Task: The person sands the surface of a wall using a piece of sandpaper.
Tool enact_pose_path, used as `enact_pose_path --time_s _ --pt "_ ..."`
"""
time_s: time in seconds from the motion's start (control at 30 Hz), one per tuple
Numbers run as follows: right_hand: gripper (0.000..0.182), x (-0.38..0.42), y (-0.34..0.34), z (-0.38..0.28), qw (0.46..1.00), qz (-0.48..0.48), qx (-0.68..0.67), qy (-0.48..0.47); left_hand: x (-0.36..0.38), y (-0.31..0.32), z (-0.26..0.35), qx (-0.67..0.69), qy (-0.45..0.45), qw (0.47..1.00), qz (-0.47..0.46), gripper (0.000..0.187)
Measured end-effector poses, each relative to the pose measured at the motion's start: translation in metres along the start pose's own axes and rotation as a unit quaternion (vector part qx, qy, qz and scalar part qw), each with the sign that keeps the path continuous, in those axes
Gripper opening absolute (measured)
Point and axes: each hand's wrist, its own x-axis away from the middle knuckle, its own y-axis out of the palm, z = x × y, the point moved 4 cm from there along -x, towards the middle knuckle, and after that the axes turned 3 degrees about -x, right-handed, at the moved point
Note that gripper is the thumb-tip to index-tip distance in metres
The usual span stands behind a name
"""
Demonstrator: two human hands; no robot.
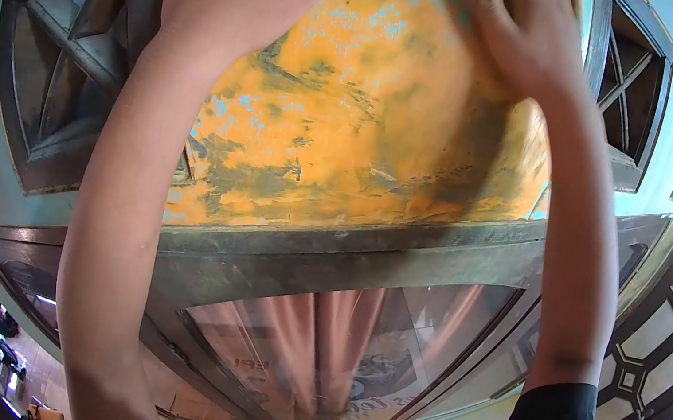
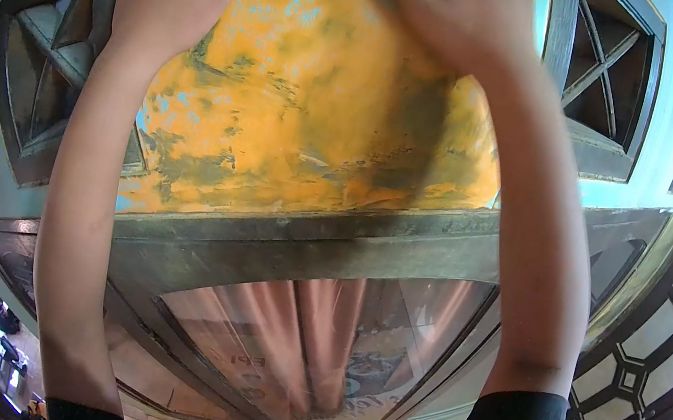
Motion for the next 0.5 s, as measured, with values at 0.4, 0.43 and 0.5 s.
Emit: enact_pose_path --time_s 0.4,0.43,0.5 --pt "0.088 0.032 0.017 -0.032 0.988 0.08 -0.016 -0.133 0.0 0.019 -0.015 -0.022 0.052 0.995 0.077 0.054" --pt "0.09 0.046 0.024 -0.046 0.985 0.07 -0.003 -0.156 0.001 0.019 -0.016 -0.021 0.059 0.995 0.077 0.053" --pt "0.092 0.084 0.029 -0.076 0.98 0.016 -0.026 -0.196 0.0 0.02 -0.019 -0.021 0.072 0.994 0.082 0.053"
